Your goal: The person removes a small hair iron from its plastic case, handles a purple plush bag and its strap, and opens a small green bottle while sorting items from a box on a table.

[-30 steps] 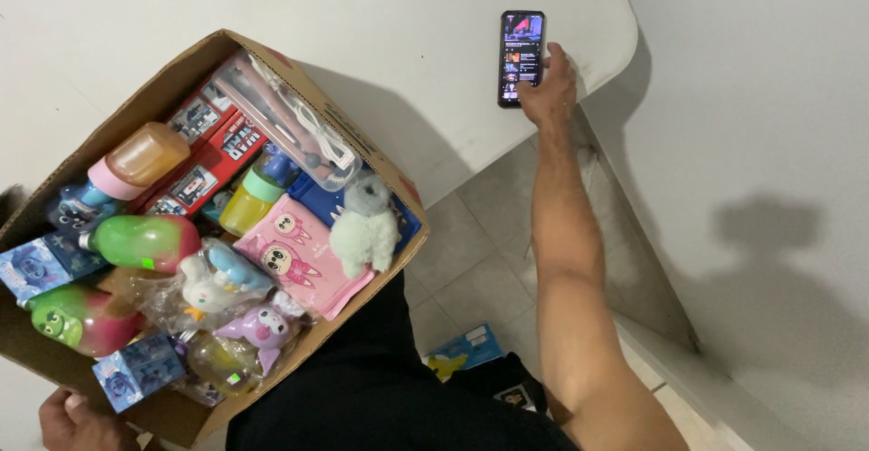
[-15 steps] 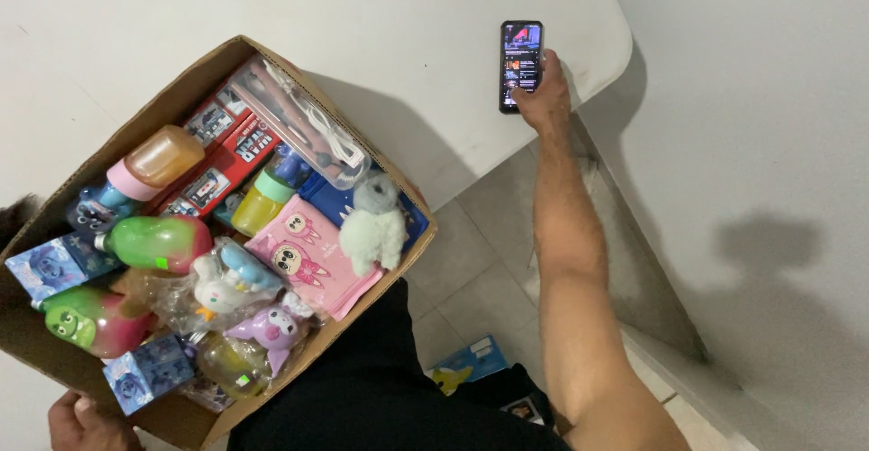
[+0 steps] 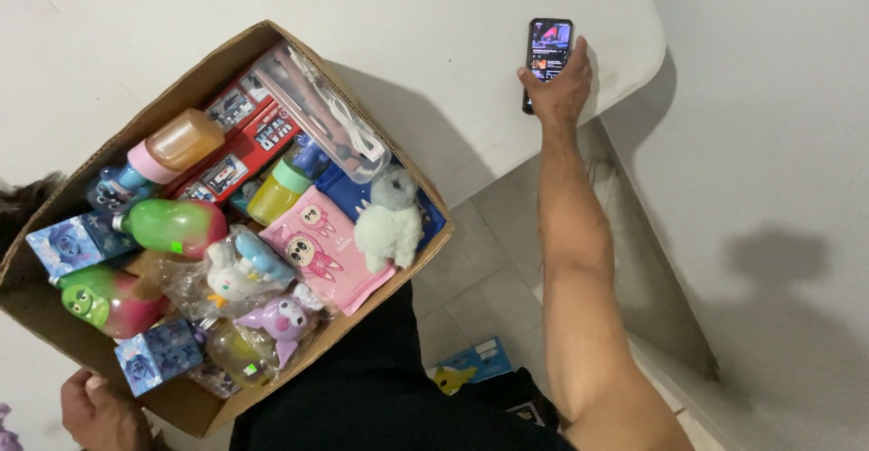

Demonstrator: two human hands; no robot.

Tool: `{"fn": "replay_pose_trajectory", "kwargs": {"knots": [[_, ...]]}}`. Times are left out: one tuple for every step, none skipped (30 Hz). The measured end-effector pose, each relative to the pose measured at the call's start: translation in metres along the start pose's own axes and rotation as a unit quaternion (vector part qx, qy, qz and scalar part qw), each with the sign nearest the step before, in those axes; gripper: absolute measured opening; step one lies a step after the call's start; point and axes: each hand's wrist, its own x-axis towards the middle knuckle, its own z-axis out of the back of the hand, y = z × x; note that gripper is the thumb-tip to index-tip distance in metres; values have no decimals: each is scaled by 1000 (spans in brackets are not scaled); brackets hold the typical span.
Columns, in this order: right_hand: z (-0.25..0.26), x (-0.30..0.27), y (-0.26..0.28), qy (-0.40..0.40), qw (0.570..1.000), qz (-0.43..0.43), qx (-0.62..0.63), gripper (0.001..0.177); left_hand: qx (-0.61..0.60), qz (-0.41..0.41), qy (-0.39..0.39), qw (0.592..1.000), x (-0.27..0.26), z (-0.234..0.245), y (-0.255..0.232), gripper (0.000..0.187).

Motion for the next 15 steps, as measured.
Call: {"fn": "replay_pose_trajectory", "kwargs": {"knots": [[-1, 9, 3, 15, 1000, -8, -8, 115, 11, -7, 2, 1000, -2, 2, 10, 33], [2, 17, 9, 17, 1000, -10, -8, 115, 14, -6, 2, 1000, 1, 0, 13, 33], [3, 24, 16, 29, 999, -18, -15, 114, 18, -19, 0, 1000, 2, -1, 17, 32], [3, 32, 24, 40, 999, -26, -22, 114, 23, -31, -2, 999, 4, -1, 22, 32], [2, 36, 26, 43, 999, -25, -20, 114, 25, -30, -4, 999, 4, -1, 20, 32], [1, 41, 29, 38, 998, -27, -32, 112, -1, 11, 6, 1000, 3, -1, 18, 28], [1, 45, 31, 32, 998, -31, -46, 111, -29, 52, 19, 998, 4, -1, 16, 24], [1, 43, 33, 34, 998, -31, -44, 111, -27, 52, 17, 998, 2, 3, 15, 24], [3, 43, 35, 15, 998, -21, -54, 110, -4, 28, 18, 999, 1, 4, 14, 24], [4, 43, 37, -4, 998, -11, -65, 109, 19, 4, 19, 1000, 0, 5, 12, 24], [5, 42, 39, -5, 998, -10, -64, 109, 18, 4, 18, 1000, 2, 3, 13, 24], [6, 40, 41, -10, 997, -28, -72, 107, 27, 8, 13, 1000, 3, 2, 13, 27], [6, 38, 43, -16, 996, -46, -80, 105, 35, 12, 8, 999, 4, 2, 14, 30], [5, 39, 43, -16, 996, -45, -79, 105, 35, 12, 6, 999, 3, 1, 12, 30], [5, 38, 41, -23, 995, -44, -84, 107, 35, 17, 6, 999, 3, 1, 11, 29]]}}
